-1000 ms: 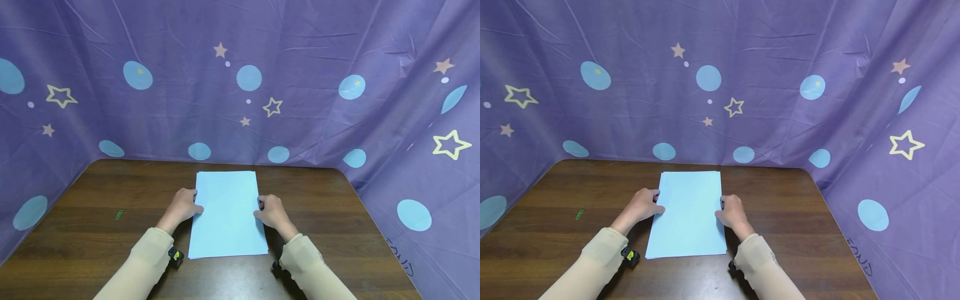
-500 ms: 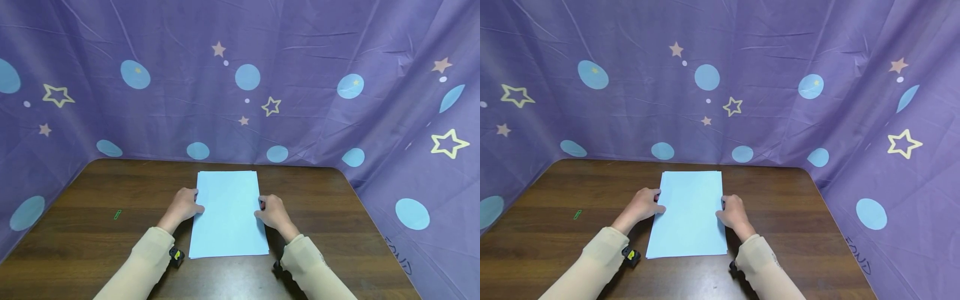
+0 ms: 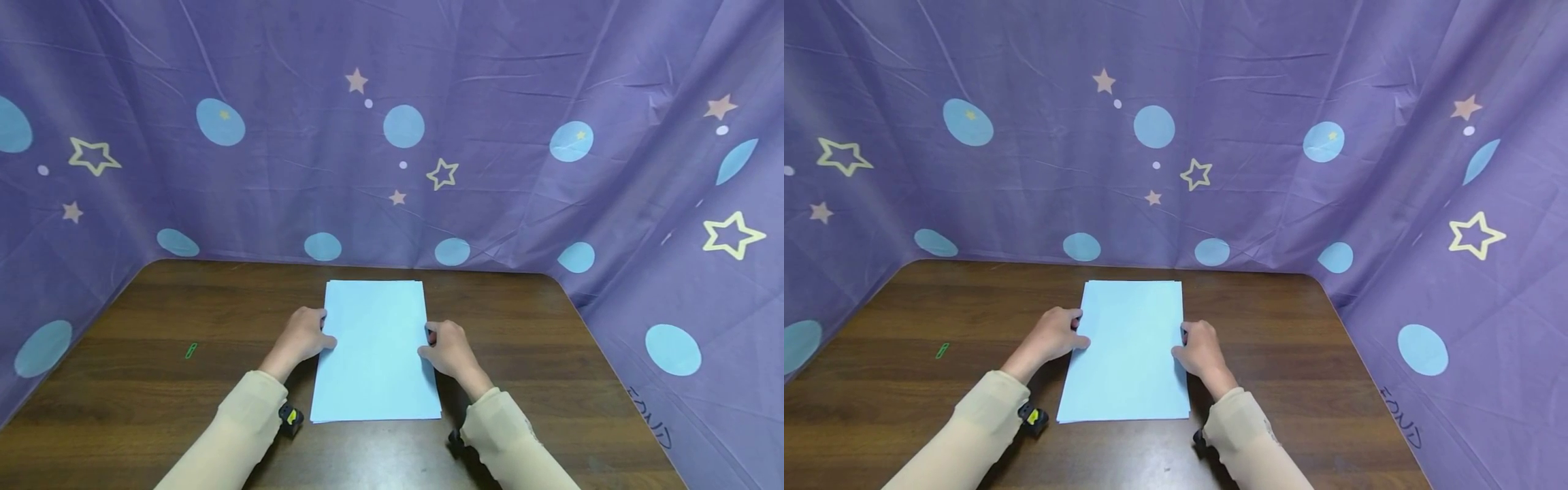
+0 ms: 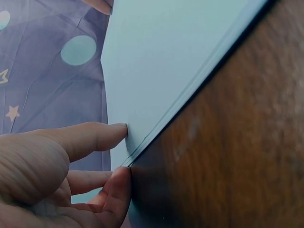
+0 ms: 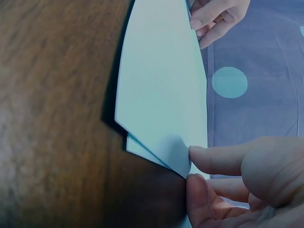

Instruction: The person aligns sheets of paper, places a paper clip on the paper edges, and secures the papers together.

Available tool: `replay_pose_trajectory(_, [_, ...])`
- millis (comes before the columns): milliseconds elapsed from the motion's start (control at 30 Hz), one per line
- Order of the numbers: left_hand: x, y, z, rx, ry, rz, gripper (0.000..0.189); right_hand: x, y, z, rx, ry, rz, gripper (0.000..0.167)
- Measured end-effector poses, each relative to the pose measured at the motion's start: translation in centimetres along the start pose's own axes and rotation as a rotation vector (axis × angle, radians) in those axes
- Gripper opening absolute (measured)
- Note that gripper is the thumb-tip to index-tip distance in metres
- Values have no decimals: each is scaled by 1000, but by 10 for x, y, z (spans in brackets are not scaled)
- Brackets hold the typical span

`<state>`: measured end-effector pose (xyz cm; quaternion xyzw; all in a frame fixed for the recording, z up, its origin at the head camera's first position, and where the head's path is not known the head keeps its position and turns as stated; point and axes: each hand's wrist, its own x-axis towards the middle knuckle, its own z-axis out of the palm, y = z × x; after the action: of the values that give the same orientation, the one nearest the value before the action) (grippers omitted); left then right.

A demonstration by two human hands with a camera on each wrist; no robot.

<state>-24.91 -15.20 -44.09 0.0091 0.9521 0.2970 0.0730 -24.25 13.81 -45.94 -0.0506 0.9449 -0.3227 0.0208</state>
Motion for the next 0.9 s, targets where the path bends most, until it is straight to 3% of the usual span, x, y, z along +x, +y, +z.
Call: replay_pose_trajectory(900, [-2, 7, 5, -5, 3, 4, 67, -8, 8, -6, -5, -1, -5, 54])
